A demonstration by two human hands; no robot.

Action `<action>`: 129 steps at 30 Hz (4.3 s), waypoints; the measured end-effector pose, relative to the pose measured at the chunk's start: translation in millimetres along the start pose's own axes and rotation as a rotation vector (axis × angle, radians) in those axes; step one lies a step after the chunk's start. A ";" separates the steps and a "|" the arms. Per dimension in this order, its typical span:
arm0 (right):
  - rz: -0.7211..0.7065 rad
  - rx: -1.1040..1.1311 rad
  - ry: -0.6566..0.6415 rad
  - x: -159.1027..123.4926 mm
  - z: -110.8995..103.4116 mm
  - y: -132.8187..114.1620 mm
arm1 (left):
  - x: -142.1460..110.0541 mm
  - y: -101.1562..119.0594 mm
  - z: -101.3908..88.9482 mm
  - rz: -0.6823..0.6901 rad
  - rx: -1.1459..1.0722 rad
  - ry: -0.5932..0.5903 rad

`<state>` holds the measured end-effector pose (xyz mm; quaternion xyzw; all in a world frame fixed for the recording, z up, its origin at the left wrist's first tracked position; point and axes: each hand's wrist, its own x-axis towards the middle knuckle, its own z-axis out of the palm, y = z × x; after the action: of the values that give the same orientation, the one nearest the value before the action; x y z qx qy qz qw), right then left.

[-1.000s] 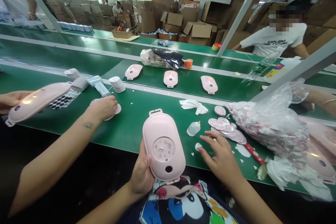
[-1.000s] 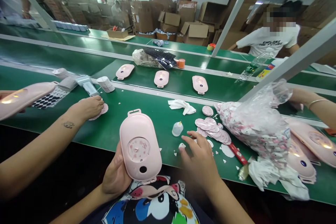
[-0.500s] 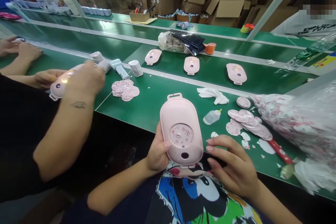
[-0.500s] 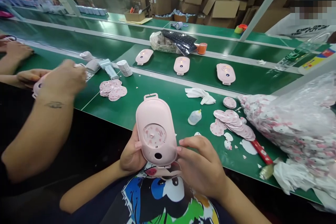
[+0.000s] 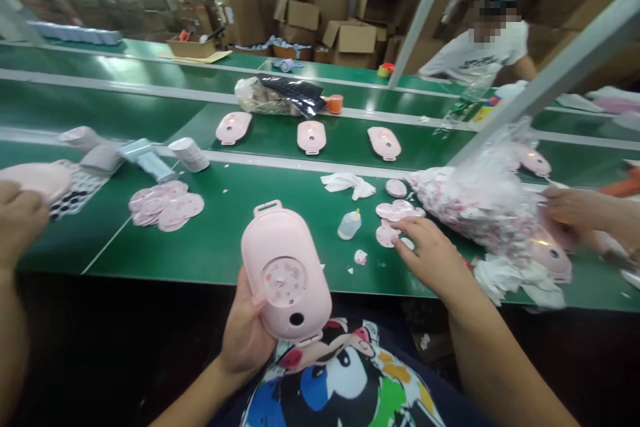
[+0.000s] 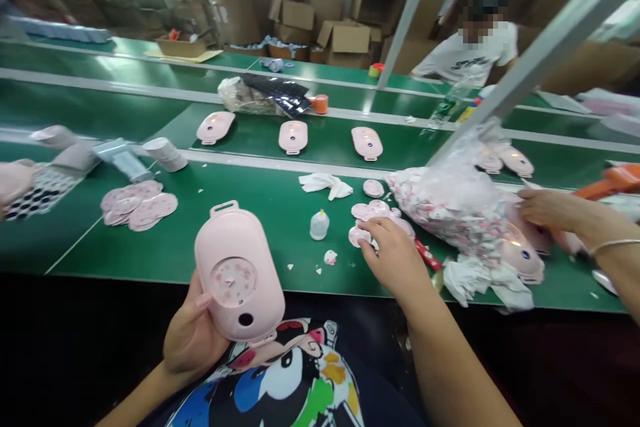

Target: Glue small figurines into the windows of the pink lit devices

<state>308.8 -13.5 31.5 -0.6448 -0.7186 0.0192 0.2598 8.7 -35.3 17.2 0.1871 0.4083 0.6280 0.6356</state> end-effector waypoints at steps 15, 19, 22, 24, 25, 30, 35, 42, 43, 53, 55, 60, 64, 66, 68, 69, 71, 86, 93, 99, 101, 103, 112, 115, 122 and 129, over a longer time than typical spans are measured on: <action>0.408 -0.101 -0.305 -12.7 -34.0 31.9 | 9.2 10.9 9.8 -0.216 0.208 0.090; 0.411 -0.042 -0.290 -12.3 -12.5 24.3 | 7.5 11.8 15.6 -0.221 0.213 0.082; 0.443 0.005 -0.227 -8.6 4.9 21.2 | 7.7 11.0 16.8 -0.208 0.218 0.089; 0.478 0.053 -0.173 -5.1 10.4 22.0 | 8.2 10.0 17.4 -0.196 0.223 0.095; 0.495 0.088 -0.143 -3.2 10.5 23.0 | 8.6 9.5 17.7 -0.192 0.228 0.104; 0.461 0.404 -0.044 -0.4 -8.2 19.5 | 11.0 8.0 19.6 -0.196 0.231 0.148; 0.286 0.667 -0.077 -12.9 -15.8 -30.5 | 12.8 -2.0 20.0 -0.146 0.169 0.088; -0.455 0.520 -0.006 -12.9 2.5 -106.0 | 7.7 -23.1 17.3 -0.093 0.083 -0.231; -0.482 0.498 -0.003 -9.9 5.4 -109.8 | 6.1 -23.4 17.3 -0.099 0.074 -0.262; -0.433 0.282 0.048 -4.3 16.7 -112.0 | -0.1 -22.5 16.5 -0.142 0.000 -0.330; -0.450 0.259 0.043 -5.7 14.8 -111.3 | 1.3 -24.0 15.2 -0.150 0.004 -0.337; -0.500 0.189 0.022 -6.1 8.7 -111.2 | 4.6 -25.2 15.2 -0.139 0.006 -0.361; -0.423 0.235 0.060 -7.2 6.4 -107.1 | 4.7 -22.3 18.5 -0.151 0.017 -0.350; -0.277 0.359 0.070 -8.9 9.8 -103.1 | 3.6 -20.5 19.7 -0.144 0.018 -0.313; -0.111 0.542 -0.032 -11.6 17.1 -99.8 | 2.1 -18.9 20.0 -0.131 0.012 -0.298; -0.035 0.650 -0.126 -13.1 21.6 -98.9 | 1.4 -18.3 19.8 -0.123 0.010 -0.298; 0.090 0.838 -0.324 -15.9 29.8 -99.2 | 0.0 -17.2 19.1 -0.127 0.009 -0.304; 0.174 0.881 -0.363 -18.9 33.1 -105.9 | 0.4 -19.7 16.7 -0.081 0.077 -0.323; 0.209 0.950 -0.304 -22.1 37.9 -105.2 | -2.0 -21.9 14.7 -0.071 0.116 -0.363; 0.250 1.080 -0.350 -24.6 41.5 -104.4 | -0.8 -24.6 12.5 -0.045 0.119 -0.375; 0.267 1.124 -0.367 -25.6 41.3 -104.2 | -0.6 -24.9 12.2 -0.042 0.117 -0.382; 0.287 1.144 -0.373 -26.7 40.3 -104.7 | -0.8 -25.1 12.0 -0.045 0.115 -0.382; 0.111 0.903 -0.311 -28.3 35.6 -108.4 | 0.0 -26.9 11.1 0.007 0.197 -0.300; 0.077 0.882 -0.332 -29.0 36.8 -108.1 | 1.4 -27.8 11.1 0.048 0.161 -0.291; 0.042 0.985 -0.409 -28.2 36.0 -101.2 | 5.8 -22.2 11.4 0.034 0.087 -0.219; -0.042 1.009 -0.294 -29.8 33.4 -79.4 | 20.0 -4.7 12.2 0.024 -0.011 -0.023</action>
<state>223.7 -44.4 21.1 -0.4152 -0.6617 0.4481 0.4348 18.5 -13.6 15.3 0.1958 0.3952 0.6355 0.6337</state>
